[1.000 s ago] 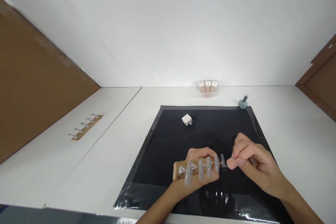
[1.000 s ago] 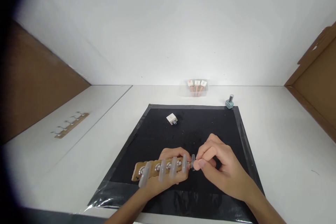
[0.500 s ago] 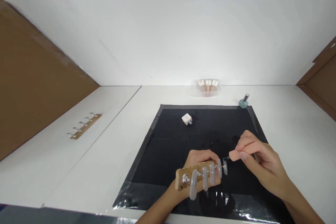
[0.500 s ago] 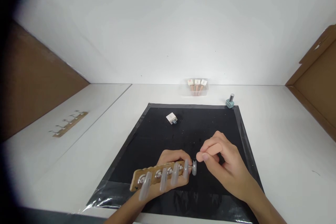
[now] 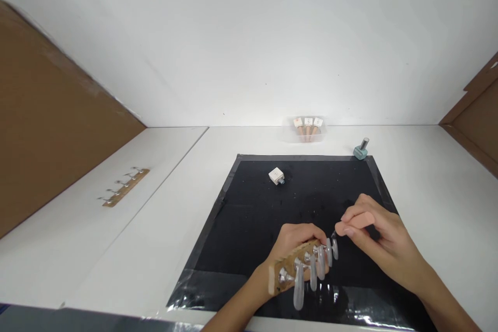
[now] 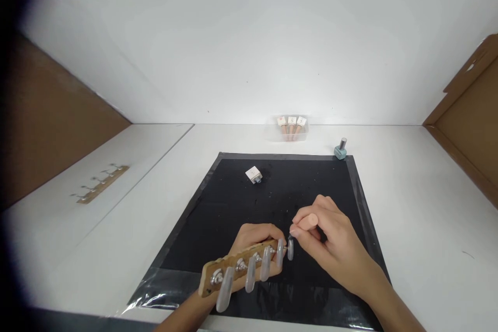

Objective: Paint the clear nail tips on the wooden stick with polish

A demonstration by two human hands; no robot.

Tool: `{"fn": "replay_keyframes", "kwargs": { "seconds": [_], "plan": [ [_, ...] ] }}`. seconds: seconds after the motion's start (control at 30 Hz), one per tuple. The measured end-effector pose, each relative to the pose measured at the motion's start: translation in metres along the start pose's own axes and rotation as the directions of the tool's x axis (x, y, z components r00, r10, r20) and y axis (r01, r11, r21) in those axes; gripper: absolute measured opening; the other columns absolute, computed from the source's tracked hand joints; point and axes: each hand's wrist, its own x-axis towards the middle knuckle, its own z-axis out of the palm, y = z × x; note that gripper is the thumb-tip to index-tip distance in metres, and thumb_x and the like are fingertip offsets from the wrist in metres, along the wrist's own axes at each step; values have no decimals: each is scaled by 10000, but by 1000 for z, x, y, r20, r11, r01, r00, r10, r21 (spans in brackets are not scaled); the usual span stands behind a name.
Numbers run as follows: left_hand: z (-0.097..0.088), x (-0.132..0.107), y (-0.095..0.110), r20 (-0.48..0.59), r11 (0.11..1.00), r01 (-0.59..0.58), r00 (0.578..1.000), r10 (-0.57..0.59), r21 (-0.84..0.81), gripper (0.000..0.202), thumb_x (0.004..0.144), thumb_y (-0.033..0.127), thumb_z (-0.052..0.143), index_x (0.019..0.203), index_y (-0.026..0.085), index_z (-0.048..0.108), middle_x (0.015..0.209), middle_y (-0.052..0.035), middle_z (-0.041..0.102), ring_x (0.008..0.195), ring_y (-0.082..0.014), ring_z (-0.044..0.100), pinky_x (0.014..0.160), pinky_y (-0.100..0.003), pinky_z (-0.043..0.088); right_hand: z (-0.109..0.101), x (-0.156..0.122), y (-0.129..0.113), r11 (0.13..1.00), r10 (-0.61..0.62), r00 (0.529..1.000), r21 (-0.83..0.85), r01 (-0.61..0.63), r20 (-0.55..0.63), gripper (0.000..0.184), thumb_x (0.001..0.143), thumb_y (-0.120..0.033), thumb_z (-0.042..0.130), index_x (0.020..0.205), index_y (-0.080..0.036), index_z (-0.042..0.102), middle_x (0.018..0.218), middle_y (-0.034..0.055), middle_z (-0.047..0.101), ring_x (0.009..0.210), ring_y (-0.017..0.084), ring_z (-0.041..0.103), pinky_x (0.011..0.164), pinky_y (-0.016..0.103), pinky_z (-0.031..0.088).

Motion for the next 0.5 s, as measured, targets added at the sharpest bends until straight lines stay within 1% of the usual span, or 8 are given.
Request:
{"fn": "replay_keyframes", "kwargs": {
  "seconds": [0.07, 0.1, 0.17, 0.23, 0.3, 0.37, 0.5],
  "plan": [
    [0, 0, -1, -1, 1000, -27, 1000, 27, 14, 115, 624, 51, 610, 687, 143, 638, 603, 13, 669, 494, -86, 576, 531, -168, 455, -1, -1, 1, 999, 7, 1000, 43, -6, -18, 173, 917, -171, 546, 762, -245, 563, 735, -5, 647, 615, 136, 523, 522, 253, 417],
    [0, 0, -2, 2, 999, -31, 1000, 31, 22, 105, 627, 64, 611, 688, 145, 638, 600, 13, 666, 492, -87, 575, 526, -170, 452, -1, -1, 1, 997, 16, 1000, 76, -15, -3, 177, 920, -190, 551, 752, -244, 565, 726, -6, 643, 614, 133, 526, 519, 247, 420],
    [1, 0, -4, 3, 999, -23, 1000, 23, 40, 90, 632, 83, 614, 690, 148, 639, 596, 14, 662, 487, -89, 572, 516, -171, 446, -2, 0, -1, 992, 40, 997, 118, -47, 61, 203, 918, -228, 564, 716, -235, 569, 691, -7, 632, 602, 129, 526, 503, 236, 421],
    [2, 0, -5, -8, 999, -30, 1000, 30, 42, 81, 635, 88, 615, 686, 147, 635, 599, 13, 664, 485, -87, 572, 510, -168, 442, -2, 1, -2, 991, 71, 991, 103, -83, 115, 234, 905, -244, 584, 673, -224, 565, 662, -3, 624, 593, 130, 521, 491, 234, 420],
    [2, 1, -6, -10, 999, -50, 999, 50, 18, 83, 634, 81, 612, 683, 144, 630, 601, 11, 669, 486, -86, 578, 513, -164, 447, -2, 2, -3, 992, 95, 988, 69, -104, 125, 252, 897, -248, 591, 648, -218, 559, 659, 2, 620, 591, 132, 524, 491, 238, 422],
    [2, 1, -6, -10, 997, -69, 998, 69, -16, 90, 628, 73, 612, 683, 143, 630, 588, 15, 665, 477, -82, 575, 510, -158, 449, -1, 1, -2, 993, 104, 990, 49, -109, 96, 246, 900, -240, 581, 655, -218, 566, 679, 2, 617, 597, 129, 541, 503, 239, 435],
    [2, 0, -5, -14, 998, -64, 998, 63, -25, 108, 615, 66, 619, 689, 141, 640, 574, 21, 655, 460, -75, 560, 498, -153, 440, 0, 0, 0, 994, 102, 995, 48, -101, -21, 208, 903, -209, 572, 696, -226, 581, 730, -2, 629, 624, 122, 563, 521, 228, 447]
  ]
}}
